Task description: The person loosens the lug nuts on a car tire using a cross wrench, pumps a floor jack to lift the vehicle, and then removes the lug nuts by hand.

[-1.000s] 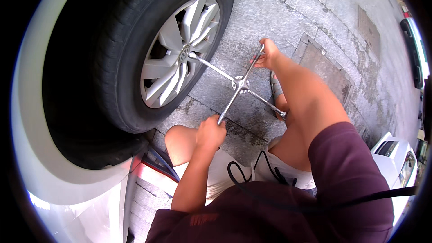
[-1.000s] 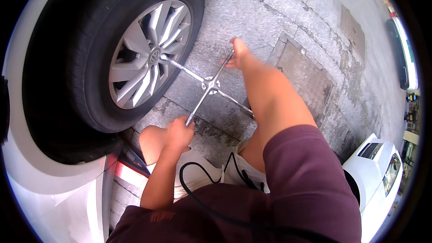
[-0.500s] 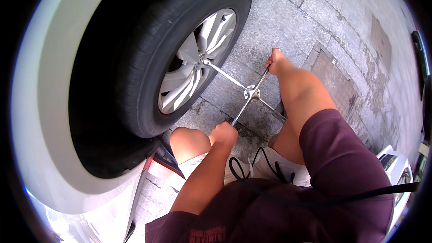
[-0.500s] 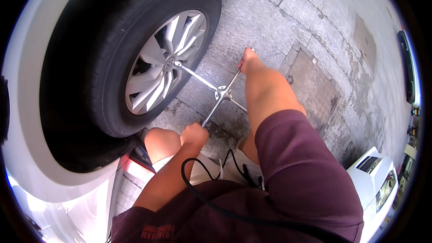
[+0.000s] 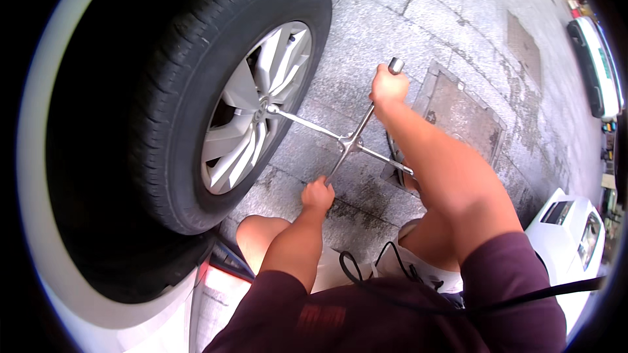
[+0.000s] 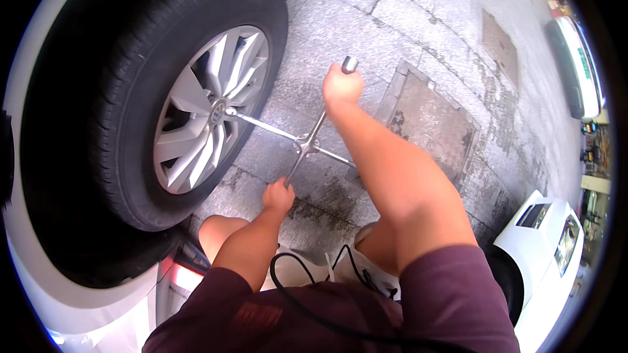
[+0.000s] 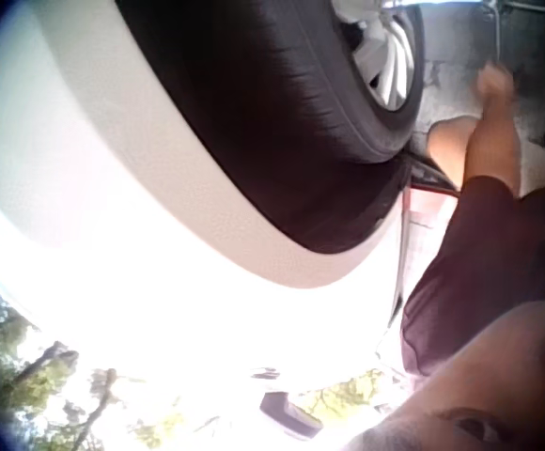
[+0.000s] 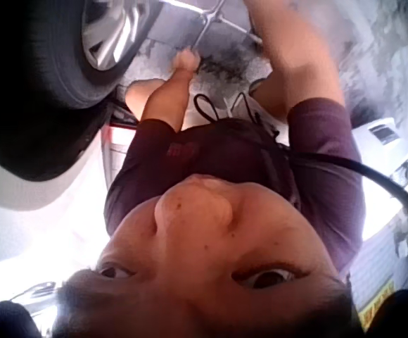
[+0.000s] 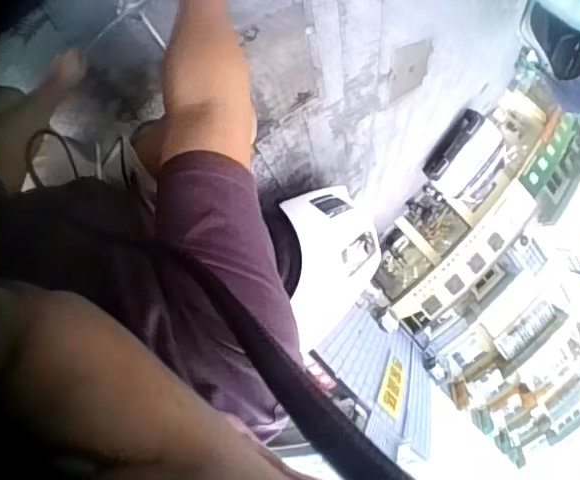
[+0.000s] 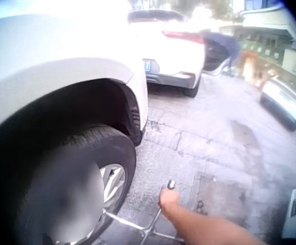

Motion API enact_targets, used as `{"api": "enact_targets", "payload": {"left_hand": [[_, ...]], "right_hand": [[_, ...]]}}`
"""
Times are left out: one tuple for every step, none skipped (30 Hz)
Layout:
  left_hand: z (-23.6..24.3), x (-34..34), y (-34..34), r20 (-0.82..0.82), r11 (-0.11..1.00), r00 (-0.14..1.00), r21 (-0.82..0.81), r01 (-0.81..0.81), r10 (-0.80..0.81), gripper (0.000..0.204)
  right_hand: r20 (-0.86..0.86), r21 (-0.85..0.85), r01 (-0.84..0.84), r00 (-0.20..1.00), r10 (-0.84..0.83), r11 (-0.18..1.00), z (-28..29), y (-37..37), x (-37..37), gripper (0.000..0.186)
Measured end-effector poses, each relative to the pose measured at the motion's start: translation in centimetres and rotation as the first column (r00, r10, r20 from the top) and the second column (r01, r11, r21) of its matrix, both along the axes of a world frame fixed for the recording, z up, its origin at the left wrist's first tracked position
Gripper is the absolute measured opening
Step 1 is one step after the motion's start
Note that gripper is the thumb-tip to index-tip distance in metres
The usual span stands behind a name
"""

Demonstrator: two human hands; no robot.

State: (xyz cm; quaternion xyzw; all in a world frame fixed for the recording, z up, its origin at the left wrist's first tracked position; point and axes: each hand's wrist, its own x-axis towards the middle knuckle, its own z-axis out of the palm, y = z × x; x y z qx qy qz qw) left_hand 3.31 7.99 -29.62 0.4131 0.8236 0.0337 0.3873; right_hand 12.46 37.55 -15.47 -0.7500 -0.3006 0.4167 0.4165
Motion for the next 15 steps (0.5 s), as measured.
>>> {"api": "enact_targets", "payload": {"left_hand": [[-3.1, 0.7, 1.0, -0.044, 0.997, 0.999, 0.074, 0.003, 0.000, 0.025], [-6.7, 0.8, 2.1, -0.091, 0.989, 0.996, 0.147, -0.008, 0.022, 0.025], [-8.9, 1.1, 4.1, -0.129, 0.974, 0.991, 0.225, -0.002, 0.032, 0.026], [-8.4, 2.4, 6.3, -0.121, 0.964, 0.987, 0.255, -0.070, 0.103, 0.030], [-7.0, 3.7, 7.8, -0.121, 0.958, 0.978, 0.252, -0.137, 0.172, 0.034], [-6.3, 4.1, 8.8, 0.013, 0.956, 0.968, 0.157, -0.249, 0.250, 0.042], [-5.9, 4.2, 10.1, 0.129, 0.936, 0.932, 0.060, -0.348, 0.338, 0.050], [-5.6, 4.2, 10.7, 0.243, 0.924, 0.895, -0.012, -0.383, 0.374, 0.063], [-8.9, 1.9, 10.3, 0.524, 0.951, 0.808, -0.014, -0.309, 0.270, 0.080], [-7.4, 3.7, 10.0, 0.599, 0.953, 0.761, -0.008, -0.303, 0.247, 0.082], [-5.6, 5.6, 9.0, 0.678, 0.947, 0.702, 0.028, -0.320, 0.217, 0.084], [-3.5, 7.4, 7.9, 0.749, 0.937, 0.640, 0.075, -0.341, 0.173, 0.086], [-1.1, 8.8, 6.4, 0.823, 0.914, 0.550, 0.106, -0.391, 0.140, 0.088], [0.9, 9.6, 5.1, 0.891, 0.883, 0.437, 0.098, -0.459, 0.128, 0.090], [2.6, 9.9, 3.7, 0.953, 0.818, 0.274, 0.052, -0.573, 0.131, 0.092]], "right_hand": [[0.042, 0.124, -0.048, 0.998, 0.043, 0.991, 0.2, -1.1, 0.3, 0.024], [-0.059, 0.224, -0.130, 0.987, 0.147, 0.966, 1.8, -3.7, -0.4, 0.021], [-0.083, 0.315, -0.181, 0.973, 0.217, 0.932, 2.7, -5.6, -1.0, 0.021], [-0.058, 0.429, -0.259, 0.948, 0.313, 0.865, 2.8, -7.3, -1.0, 0.022], [-0.053, 0.463, -0.304, 0.928, 0.368, 0.833, 2.9, -8.7, 0.0, 0.019], [-0.068, 0.493, -0.355, 0.894, 0.442, 0.794, 3.2, -10.5, 0.3, 0.017], [-0.045, 0.502, -0.412, 0.866, 0.498, 0.760, 3.4, -12.0, 0.7, 0.016], [-0.026, 0.520, -0.464, 0.830, 0.557, 0.717, 3.7, -13.2, 0.9, 0.014], [-0.009, 0.548, -0.536, 0.764, 0.645, 0.642, 4.6, -15.0, -0.2, 0.013], [0.050, 0.556, -0.601, 0.714, 0.699, 0.574, 4.4, -16.2, 0.7, 0.012], [0.109, 0.559, -0.665, 0.651, 0.751, 0.495, 4.2, -17.6, 1.4, 0.013], [0.167, 0.562, -0.715, 0.590, 0.790, 0.416, 4.3, -18.6, 2.0, 0.014], [0.421, 0.420, -0.897, 0.325, 0.847, 0.136, 4.6, -19.4, 2.6, 0.018], [0.561, 0.196, -0.977, 0.041, 0.827, -0.084, 4.9, -20.3, 2.7, 0.028], [0.641, -0.010, -0.942, -0.263, 0.721, -0.334, 5.6, -21.4, 2.0, 0.040]]}}
